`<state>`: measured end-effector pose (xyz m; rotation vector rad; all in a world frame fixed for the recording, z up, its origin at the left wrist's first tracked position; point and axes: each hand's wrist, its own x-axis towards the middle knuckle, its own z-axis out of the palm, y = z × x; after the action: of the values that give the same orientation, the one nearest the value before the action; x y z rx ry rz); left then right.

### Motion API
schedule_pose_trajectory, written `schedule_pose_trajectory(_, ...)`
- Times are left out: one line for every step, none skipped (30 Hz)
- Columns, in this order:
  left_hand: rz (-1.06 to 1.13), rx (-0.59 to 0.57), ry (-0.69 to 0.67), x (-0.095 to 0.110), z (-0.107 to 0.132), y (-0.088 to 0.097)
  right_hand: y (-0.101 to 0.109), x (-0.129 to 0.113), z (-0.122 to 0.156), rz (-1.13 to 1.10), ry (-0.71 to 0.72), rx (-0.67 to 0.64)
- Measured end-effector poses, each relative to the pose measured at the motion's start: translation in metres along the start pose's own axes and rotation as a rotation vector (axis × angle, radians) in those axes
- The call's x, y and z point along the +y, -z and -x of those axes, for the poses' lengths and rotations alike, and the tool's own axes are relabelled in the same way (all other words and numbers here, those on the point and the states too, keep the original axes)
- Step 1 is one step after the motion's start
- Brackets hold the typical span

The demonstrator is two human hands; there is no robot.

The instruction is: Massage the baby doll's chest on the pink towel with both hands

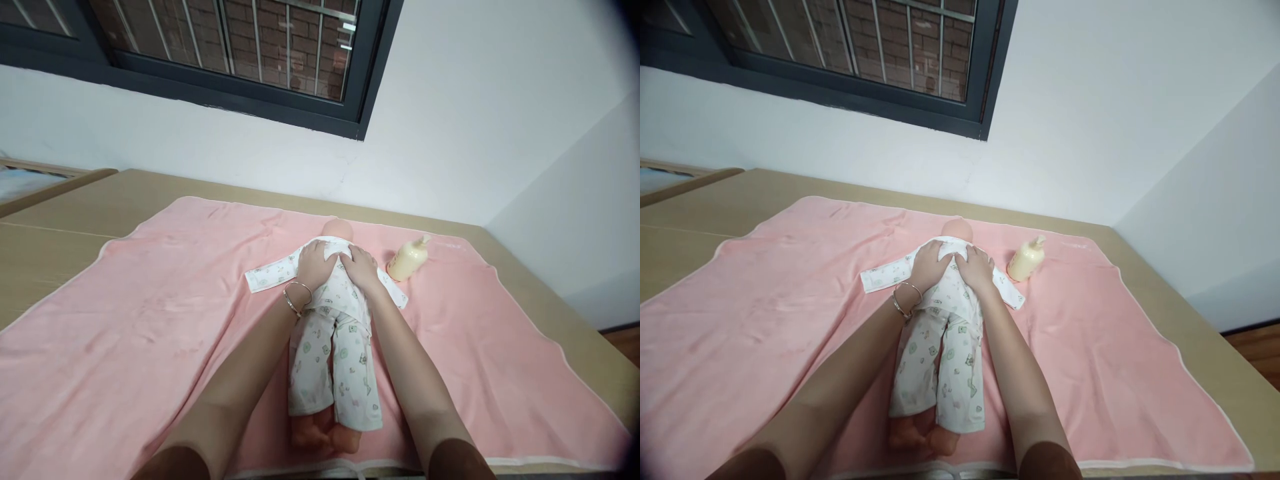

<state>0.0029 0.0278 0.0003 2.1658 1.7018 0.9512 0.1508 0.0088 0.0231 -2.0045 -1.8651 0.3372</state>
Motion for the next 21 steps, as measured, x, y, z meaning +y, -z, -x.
schedule_pose_trajectory(0.016,0.015,0.016,-0.001,0.000,-0.001,0.002,-0.001,0.001,-0.018,0.010,0.000)
schedule_pose_trajectory(0.032,0.028,0.031,-0.003,0.000,-0.002,0.004,-0.003,0.002,-0.035,0.026,0.016)
schedule_pose_trajectory(0.050,0.042,0.039,-0.004,-0.001,-0.004,0.005,-0.005,0.004,-0.047,0.046,0.049)
schedule_pose_trajectory(0.070,0.055,0.040,-0.006,-0.001,-0.005,0.005,-0.007,0.005,-0.051,0.072,0.095)
schedule_pose_trajectory(0.097,0.069,0.036,-0.007,-0.001,-0.006,0.005,-0.010,0.007,-0.047,0.103,0.143)
schedule_pose_trajectory(0.131,0.086,0.031,-0.009,-0.002,-0.007,0.003,-0.012,0.009,-0.038,0.137,0.178)
schedule_pose_trajectory(0.171,0.103,0.031,-0.010,-0.002,-0.008,0.001,-0.014,0.010,-0.028,0.172,0.187)
schedule_pose_trajectory(0.212,0.120,0.038,-0.011,-0.002,-0.009,-0.002,-0.016,0.011,-0.020,0.202,0.168)
schedule_pose_trajectory(0.250,0.133,0.052,-0.012,-0.002,-0.009,-0.004,-0.017,0.011,-0.017,0.224,0.131)
schedule_pose_trajectory(0.280,0.142,0.066,-0.012,-0.002,-0.009,-0.006,-0.018,0.011,-0.018,0.234,0.085)
schedule_pose_trajectory(0.299,0.146,0.075,-0.013,-0.002,-0.009,-0.008,-0.018,0.011,-0.023,0.235,0.045)
schedule_pose_trajectory(0.307,0.147,0.078,-0.013,-0.002,-0.009,-0.008,-0.018,0.011,-0.031,0.229,0.025)
schedule_pose_trajectory(0.307,0.146,0.075,-0.013,-0.002,-0.008,-0.008,-0.018,0.010,-0.038,0.222,0.029)
schedule_pose_trajectory(0.301,0.144,0.068,-0.012,-0.002,-0.008,-0.008,-0.018,0.010,-0.043,0.215,0.051)
schedule_pose_trajectory(0.293,0.142,0.061,-0.012,-0.002,-0.008,-0.007,-0.018,0.010,-0.044,0.212,0.080)
schedule_pose_trajectory(0.284,0.141,0.059,-0.012,-0.003,-0.008,-0.007,-0.019,0.011,-0.039,0.214,0.104)
schedule_pose_trajectory(0.277,0.142,0.058,-0.012,-0.003,-0.007,-0.006,-0.019,0.011,-0.029,0.217,0.113)
schedule_pose_trajectory(0.270,0.142,0.057,-0.012,-0.003,-0.007,-0.006,-0.019,0.012,-0.015,0.219,0.105)
schedule_pose_trajectory(0.265,0.142,0.053,-0.012,-0.003,-0.007,-0.007,-0.020,0.012,-0.001,0.219,0.081)
schedule_pose_trajectory(0.261,0.141,0.047,-0.012,-0.004,-0.007,-0.007,-0.020,0.013,0.009,0.216,0.051)
schedule_pose_trajectory(0.257,0.139,0.042,-0.012,-0.004,-0.008,-0.007,-0.020,0.013,0.015,0.213,0.029)
